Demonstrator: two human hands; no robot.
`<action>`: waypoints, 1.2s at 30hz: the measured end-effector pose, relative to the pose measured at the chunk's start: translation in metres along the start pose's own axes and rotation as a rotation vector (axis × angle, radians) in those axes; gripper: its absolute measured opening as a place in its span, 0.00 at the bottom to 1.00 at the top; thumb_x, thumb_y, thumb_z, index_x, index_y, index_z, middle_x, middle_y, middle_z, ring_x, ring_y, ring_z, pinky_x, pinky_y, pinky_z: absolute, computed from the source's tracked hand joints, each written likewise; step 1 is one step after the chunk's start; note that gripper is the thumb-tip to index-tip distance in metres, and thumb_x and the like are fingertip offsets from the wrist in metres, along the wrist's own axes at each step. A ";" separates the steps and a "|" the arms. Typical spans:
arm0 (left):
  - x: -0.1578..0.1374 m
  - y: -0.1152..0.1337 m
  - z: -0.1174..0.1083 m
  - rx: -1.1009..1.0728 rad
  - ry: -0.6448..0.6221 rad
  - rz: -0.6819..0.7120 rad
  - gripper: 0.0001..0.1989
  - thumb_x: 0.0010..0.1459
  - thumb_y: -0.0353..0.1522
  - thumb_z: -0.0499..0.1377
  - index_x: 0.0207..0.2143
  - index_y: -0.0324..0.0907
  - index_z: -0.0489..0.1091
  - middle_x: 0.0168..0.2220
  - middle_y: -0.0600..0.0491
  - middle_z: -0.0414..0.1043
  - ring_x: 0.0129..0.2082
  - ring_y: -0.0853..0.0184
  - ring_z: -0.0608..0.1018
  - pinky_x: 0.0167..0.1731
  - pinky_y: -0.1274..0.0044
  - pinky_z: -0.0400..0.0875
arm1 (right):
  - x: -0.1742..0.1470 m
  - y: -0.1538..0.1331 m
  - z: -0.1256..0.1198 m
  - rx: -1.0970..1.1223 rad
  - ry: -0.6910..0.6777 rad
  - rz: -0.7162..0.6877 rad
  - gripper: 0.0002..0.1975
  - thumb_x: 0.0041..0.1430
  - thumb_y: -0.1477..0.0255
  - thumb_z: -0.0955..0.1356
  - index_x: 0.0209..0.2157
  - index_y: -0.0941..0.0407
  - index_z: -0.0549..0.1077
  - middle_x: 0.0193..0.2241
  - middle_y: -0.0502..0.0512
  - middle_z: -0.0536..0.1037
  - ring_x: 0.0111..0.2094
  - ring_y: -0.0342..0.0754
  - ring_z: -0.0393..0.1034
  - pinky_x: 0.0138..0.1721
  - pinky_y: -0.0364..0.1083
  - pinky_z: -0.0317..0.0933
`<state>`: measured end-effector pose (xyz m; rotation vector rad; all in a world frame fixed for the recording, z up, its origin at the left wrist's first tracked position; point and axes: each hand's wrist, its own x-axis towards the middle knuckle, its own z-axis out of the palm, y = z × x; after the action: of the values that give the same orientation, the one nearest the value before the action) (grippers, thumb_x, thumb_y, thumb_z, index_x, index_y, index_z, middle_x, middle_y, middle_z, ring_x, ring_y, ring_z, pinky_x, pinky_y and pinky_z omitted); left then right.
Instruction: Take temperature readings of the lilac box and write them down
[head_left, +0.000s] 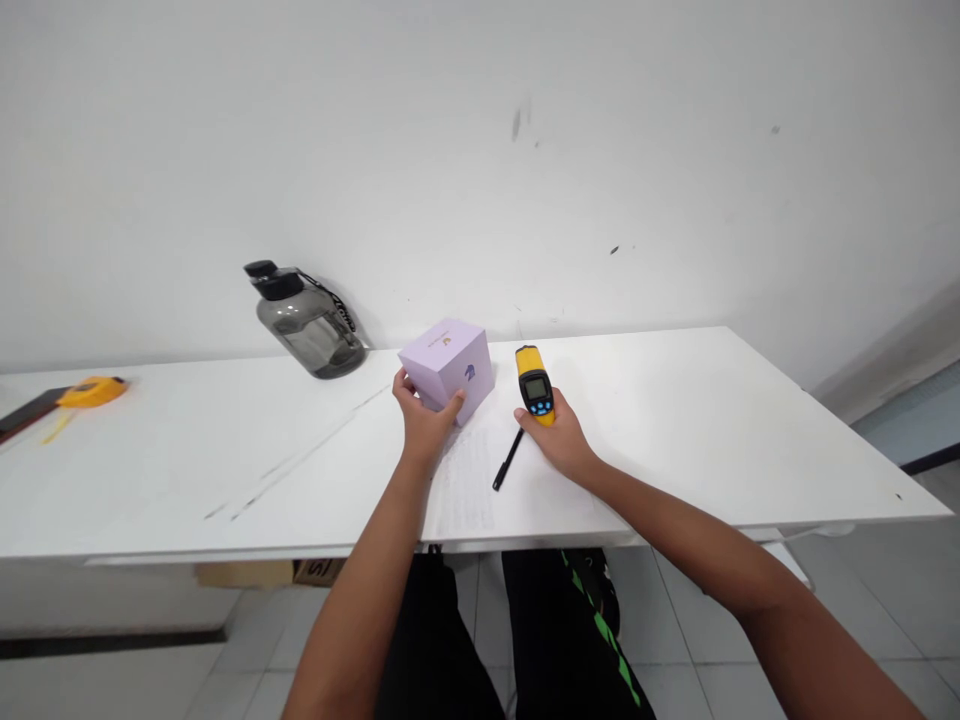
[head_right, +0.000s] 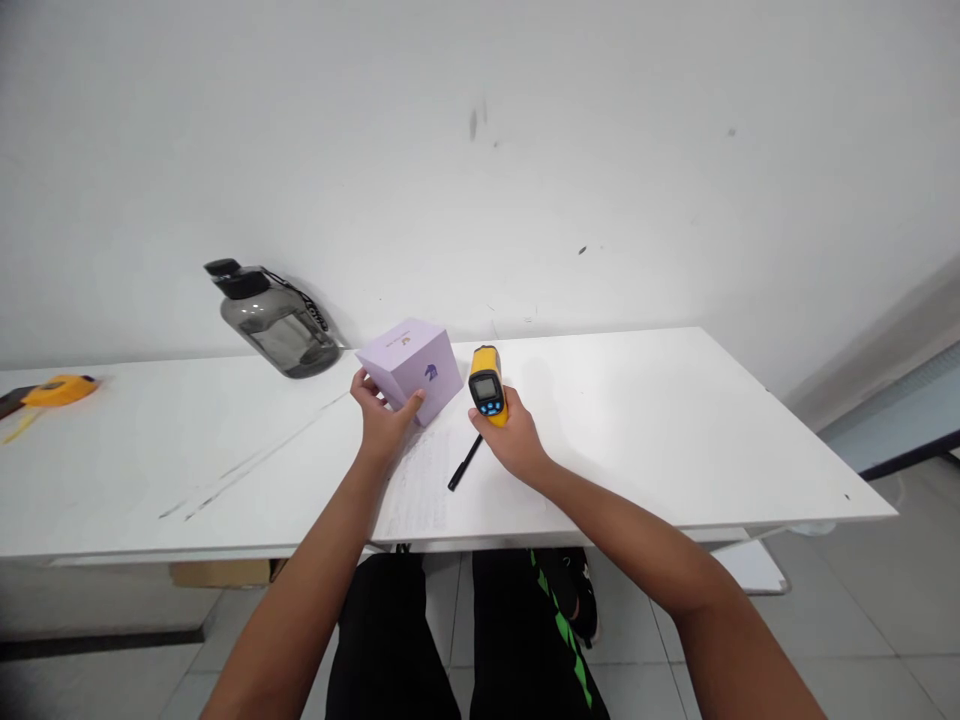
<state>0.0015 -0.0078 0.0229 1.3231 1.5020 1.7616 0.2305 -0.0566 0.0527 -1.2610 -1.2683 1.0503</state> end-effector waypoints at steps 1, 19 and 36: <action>0.000 0.000 0.000 0.001 0.001 -0.001 0.58 0.42 0.42 0.79 0.70 0.50 0.50 0.70 0.37 0.56 0.72 0.44 0.66 0.70 0.55 0.68 | 0.000 0.000 0.000 0.001 -0.001 0.002 0.24 0.50 0.51 0.75 0.43 0.49 0.72 0.34 0.49 0.77 0.39 0.55 0.72 0.43 0.53 0.66; 0.004 -0.015 0.001 -0.034 -0.057 -0.075 0.62 0.44 0.45 0.79 0.72 0.52 0.44 0.74 0.36 0.52 0.74 0.46 0.66 0.72 0.55 0.66 | 0.042 -0.003 -0.058 -0.792 -0.183 0.022 0.36 0.64 0.60 0.76 0.70 0.47 0.69 0.54 0.60 0.81 0.51 0.60 0.77 0.47 0.51 0.65; 0.009 -0.033 0.001 -0.009 -0.060 -0.031 0.61 0.47 0.46 0.78 0.73 0.51 0.44 0.73 0.35 0.53 0.74 0.45 0.65 0.70 0.52 0.67 | 0.048 0.009 -0.045 -1.273 -0.205 -0.396 0.23 0.75 0.72 0.66 0.68 0.54 0.76 0.56 0.70 0.81 0.57 0.64 0.71 0.53 0.55 0.61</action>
<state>-0.0089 0.0099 -0.0046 1.3297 1.4723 1.6927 0.2791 -0.0112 0.0524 -1.6694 -2.3758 -0.0389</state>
